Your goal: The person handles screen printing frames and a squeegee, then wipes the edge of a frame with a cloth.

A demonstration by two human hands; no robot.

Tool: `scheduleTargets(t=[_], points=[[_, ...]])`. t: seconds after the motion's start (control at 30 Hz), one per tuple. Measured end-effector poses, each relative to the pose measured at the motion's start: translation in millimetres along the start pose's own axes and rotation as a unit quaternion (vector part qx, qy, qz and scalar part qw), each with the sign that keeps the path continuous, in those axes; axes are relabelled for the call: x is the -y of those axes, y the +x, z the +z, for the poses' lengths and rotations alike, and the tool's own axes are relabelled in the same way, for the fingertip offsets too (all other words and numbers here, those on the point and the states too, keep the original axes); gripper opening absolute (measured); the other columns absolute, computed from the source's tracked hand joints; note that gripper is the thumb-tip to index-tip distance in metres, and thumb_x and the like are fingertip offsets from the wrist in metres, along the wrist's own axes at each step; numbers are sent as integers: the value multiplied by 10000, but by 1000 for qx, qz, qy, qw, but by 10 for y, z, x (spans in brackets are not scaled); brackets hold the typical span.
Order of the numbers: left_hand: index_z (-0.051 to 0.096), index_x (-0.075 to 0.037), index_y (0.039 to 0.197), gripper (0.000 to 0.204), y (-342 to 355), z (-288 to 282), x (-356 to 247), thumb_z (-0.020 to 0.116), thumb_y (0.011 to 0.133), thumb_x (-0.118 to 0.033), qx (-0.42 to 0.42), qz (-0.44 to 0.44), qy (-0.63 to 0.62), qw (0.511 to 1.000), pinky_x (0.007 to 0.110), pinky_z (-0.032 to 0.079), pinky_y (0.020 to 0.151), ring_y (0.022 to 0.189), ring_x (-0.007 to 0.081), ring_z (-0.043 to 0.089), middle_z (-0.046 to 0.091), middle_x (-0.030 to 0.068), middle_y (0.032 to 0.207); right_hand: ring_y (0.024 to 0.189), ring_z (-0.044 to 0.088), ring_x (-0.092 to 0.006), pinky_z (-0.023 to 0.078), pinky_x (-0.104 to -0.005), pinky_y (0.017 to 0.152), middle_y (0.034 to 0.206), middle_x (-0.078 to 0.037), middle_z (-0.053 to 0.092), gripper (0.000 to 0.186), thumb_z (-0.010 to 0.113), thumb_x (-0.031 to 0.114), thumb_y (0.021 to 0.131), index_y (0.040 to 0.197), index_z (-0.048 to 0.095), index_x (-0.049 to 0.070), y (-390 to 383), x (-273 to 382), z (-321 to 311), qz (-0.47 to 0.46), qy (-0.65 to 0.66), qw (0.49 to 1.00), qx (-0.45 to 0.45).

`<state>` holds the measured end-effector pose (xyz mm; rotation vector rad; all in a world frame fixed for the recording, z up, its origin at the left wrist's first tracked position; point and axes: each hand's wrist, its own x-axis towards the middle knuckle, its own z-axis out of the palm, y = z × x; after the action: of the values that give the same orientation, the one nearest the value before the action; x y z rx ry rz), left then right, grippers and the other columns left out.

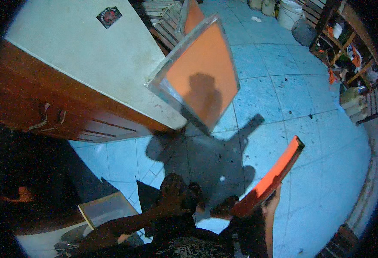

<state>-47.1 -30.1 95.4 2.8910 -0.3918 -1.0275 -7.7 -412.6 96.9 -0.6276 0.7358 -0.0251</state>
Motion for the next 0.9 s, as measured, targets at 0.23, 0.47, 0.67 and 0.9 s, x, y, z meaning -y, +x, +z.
scheduleTargets(t=[0.23,0.47,0.67,0.9], points=[[416,-108,1227,563,-706,64,-59,519,812,-474,-20,-1,-137,990,556,265,874,1120,348,316,351,183,1228,1043,511,-270,406,-399,921,1177,-117,503,484,380,404,936,1265,401,49,-525,101,1015,-18,-72,997,0],[507,-72,1104,417,-1593,462,-276,542,828,-382,-121,-78,-292,946,493,354,769,938,336,443,472,206,1042,1077,483,-239,396,-395,922,1187,-78,482,510,439,432,913,1276,377,79,-947,1048,2010,-37,-72,985,154],[585,-42,999,307,-2941,1482,480,561,841,-304,-337,-54,-10,940,438,430,679,782,325,551,575,227,883,1054,483,-224,387,-391,916,1153,-65,486,436,477,403,901,1219,411,112,-950,1251,2060,31,-126,963,237],[571,-13,960,337,-4229,1180,-175,629,814,-311,-269,-500,-421,707,378,464,638,673,277,571,596,179,766,1121,457,-284,364,-469,954,1273,-109,436,518,455,375,914,1345,320,120,-633,1460,2241,99,-157,925,330]])
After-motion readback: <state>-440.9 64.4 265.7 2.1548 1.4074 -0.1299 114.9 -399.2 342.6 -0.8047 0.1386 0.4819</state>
